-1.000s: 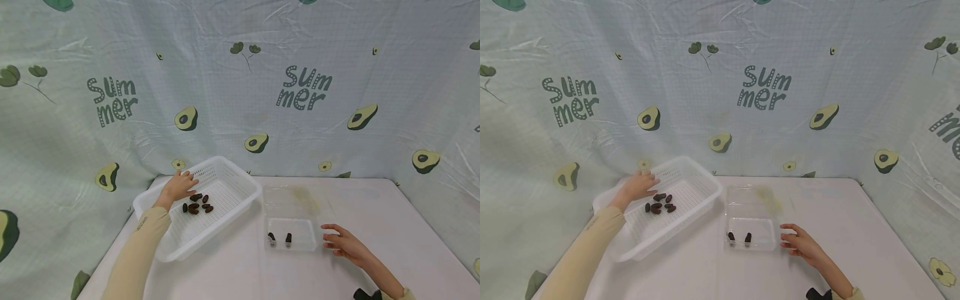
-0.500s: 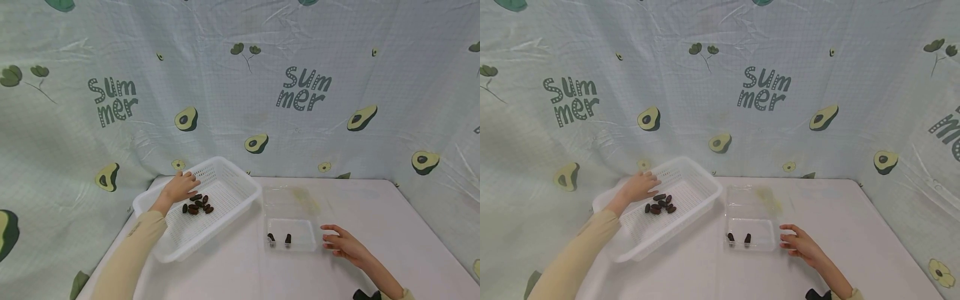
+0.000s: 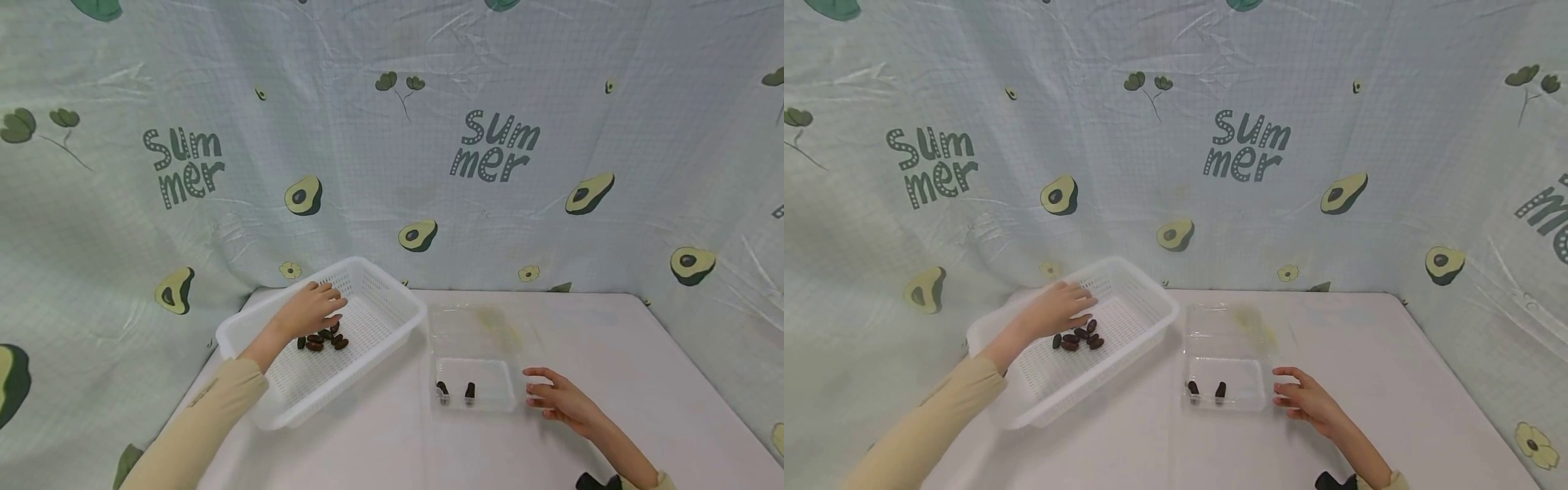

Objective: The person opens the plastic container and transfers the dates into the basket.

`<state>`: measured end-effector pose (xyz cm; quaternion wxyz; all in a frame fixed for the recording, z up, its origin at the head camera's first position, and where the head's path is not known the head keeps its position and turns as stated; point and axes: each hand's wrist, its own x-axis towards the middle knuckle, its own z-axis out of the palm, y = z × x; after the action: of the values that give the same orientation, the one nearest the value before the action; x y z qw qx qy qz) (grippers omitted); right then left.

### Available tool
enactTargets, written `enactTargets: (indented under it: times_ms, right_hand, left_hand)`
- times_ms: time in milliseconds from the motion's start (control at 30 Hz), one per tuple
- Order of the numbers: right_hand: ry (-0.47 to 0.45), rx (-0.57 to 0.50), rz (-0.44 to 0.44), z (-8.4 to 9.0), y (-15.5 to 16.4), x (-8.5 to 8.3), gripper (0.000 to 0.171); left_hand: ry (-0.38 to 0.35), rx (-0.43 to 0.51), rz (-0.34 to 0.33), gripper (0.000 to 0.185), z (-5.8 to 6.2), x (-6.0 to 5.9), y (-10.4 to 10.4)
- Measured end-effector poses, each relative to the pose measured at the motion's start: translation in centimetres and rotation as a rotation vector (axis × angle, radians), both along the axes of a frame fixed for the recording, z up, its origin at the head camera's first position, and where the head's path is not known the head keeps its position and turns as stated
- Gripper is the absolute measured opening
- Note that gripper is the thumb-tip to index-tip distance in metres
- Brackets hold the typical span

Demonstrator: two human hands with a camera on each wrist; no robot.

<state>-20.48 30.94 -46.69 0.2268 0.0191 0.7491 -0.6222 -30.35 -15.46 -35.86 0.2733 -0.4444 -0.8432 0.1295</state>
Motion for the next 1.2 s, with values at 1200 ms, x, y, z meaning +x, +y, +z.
enactTargets:
  times_ms: [1200]
  right_hand:
    - [0.004, -0.014, 0.002, 0.0, 0.0, -0.2, 0.056]
  left_hand:
    - [0.142, -0.304, -0.313, 0.017, -2.3, 6.0, 17.4]
